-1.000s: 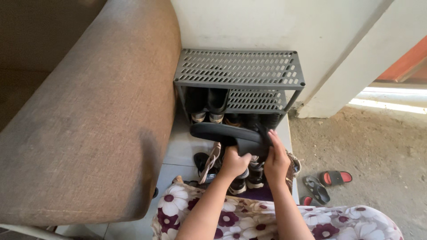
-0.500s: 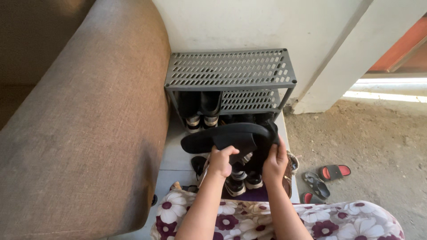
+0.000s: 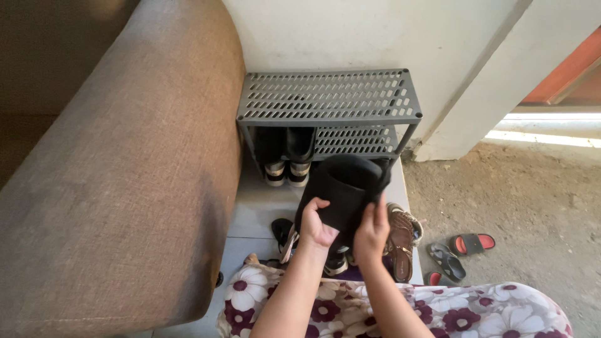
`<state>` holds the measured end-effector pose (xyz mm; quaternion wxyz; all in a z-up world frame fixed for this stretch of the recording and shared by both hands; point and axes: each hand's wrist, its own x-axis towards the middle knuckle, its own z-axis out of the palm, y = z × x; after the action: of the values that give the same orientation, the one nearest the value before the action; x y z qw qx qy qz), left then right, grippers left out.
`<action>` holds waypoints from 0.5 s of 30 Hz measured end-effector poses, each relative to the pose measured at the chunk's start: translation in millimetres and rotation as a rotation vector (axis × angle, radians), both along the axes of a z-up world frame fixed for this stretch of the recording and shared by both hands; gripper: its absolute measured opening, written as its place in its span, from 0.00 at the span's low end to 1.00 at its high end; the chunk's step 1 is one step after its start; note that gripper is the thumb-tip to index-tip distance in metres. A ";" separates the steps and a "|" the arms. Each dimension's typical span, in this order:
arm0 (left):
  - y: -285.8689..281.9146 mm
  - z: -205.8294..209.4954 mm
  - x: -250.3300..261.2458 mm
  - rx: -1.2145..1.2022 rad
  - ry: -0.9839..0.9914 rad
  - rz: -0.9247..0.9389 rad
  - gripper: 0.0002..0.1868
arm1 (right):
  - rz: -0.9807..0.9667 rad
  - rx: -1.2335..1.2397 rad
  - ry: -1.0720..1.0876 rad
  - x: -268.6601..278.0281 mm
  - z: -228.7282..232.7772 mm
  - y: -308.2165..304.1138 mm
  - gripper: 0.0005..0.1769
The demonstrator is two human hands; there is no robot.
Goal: The person sits on the floor and wipes a black slip-on shoe with a dark cloth. They repeatedly rub the upper and sole surfaces, turn the shoe over, and continue wiping before placing it back on the shoe rack.
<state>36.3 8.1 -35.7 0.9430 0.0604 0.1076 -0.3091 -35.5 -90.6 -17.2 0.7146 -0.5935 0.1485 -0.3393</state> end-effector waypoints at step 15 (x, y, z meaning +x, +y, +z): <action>11.4 28.9 -1.2 0.197 -0.094 0.252 0.28 | -0.061 -0.112 0.091 -35.2 7.0 -6.1 0.17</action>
<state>35.1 19.5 -6.9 0.9678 0.1529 0.0999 -0.1730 -70.7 -96.7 -10.2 0.6621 -0.6425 0.1795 -0.3415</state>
